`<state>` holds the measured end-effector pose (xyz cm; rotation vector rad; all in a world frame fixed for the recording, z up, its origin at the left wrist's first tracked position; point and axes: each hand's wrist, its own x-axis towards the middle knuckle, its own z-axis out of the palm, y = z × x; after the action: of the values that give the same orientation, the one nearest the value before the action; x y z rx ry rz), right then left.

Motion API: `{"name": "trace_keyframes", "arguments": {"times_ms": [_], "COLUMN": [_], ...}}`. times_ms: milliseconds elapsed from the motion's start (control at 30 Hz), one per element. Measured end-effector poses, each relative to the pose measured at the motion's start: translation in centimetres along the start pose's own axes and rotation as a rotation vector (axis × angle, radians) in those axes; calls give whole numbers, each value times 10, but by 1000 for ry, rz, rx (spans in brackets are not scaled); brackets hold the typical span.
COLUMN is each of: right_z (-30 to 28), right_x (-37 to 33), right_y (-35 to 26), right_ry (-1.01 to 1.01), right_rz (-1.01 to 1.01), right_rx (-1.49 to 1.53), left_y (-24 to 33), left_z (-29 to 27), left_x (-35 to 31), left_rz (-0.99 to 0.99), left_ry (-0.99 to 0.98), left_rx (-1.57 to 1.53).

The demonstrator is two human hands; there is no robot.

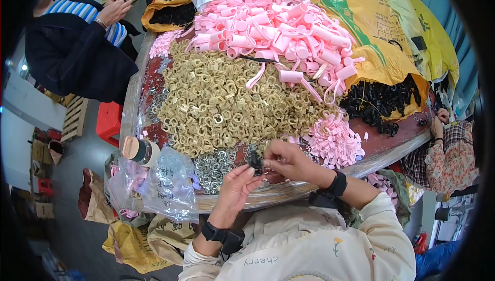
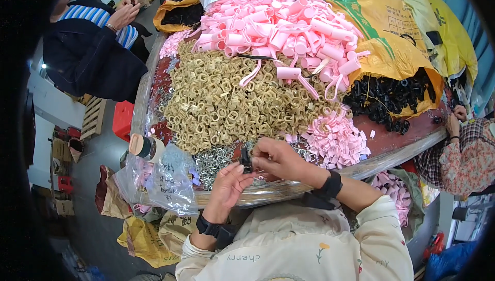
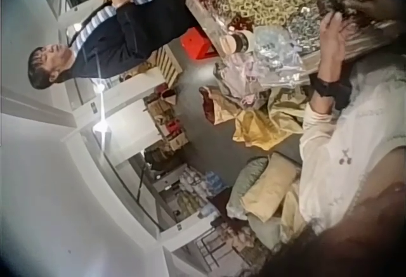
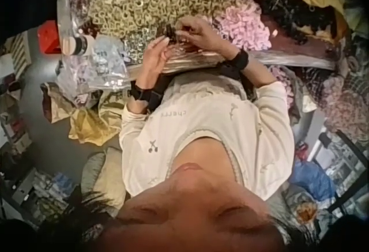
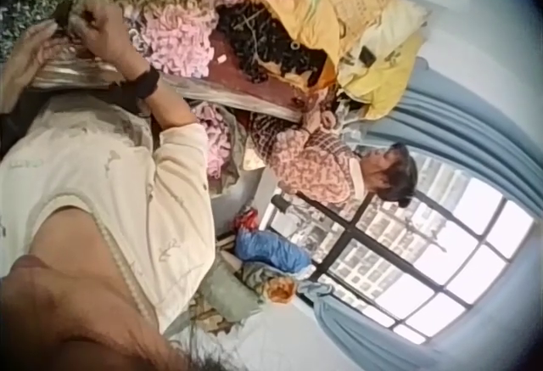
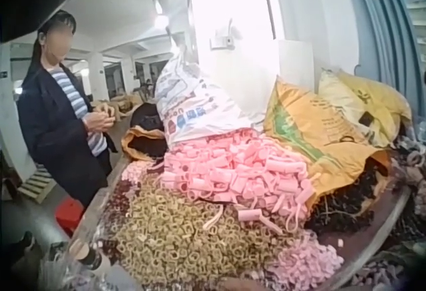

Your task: The person assembles components by hand, fitting a metal clip into a black plastic part and then sliding a pink plastic sleeve over the assembly.

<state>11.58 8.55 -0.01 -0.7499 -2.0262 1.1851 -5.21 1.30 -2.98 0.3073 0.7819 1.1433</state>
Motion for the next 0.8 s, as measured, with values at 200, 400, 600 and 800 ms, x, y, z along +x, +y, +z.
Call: {"name": "trace_keyframes", "arguments": {"times_ms": [200,400,600,800], "right_z": [13,14,4,3], "right_x": [45,41,33,20], "right_y": [46,52,36,51], "right_ry": [-43,21,-14,5], "right_rz": [-100,-57,226,322], "right_rx": [-801,-606,47,344], "left_y": [2,4,2,-1], "left_z": [-14,-16,-13,2], "left_x": [5,6,7,10], "left_rz": [63,63,71,114], "left_ry": [164,137,131,103], "left_rx": [-89,-151,-137,-87]}}
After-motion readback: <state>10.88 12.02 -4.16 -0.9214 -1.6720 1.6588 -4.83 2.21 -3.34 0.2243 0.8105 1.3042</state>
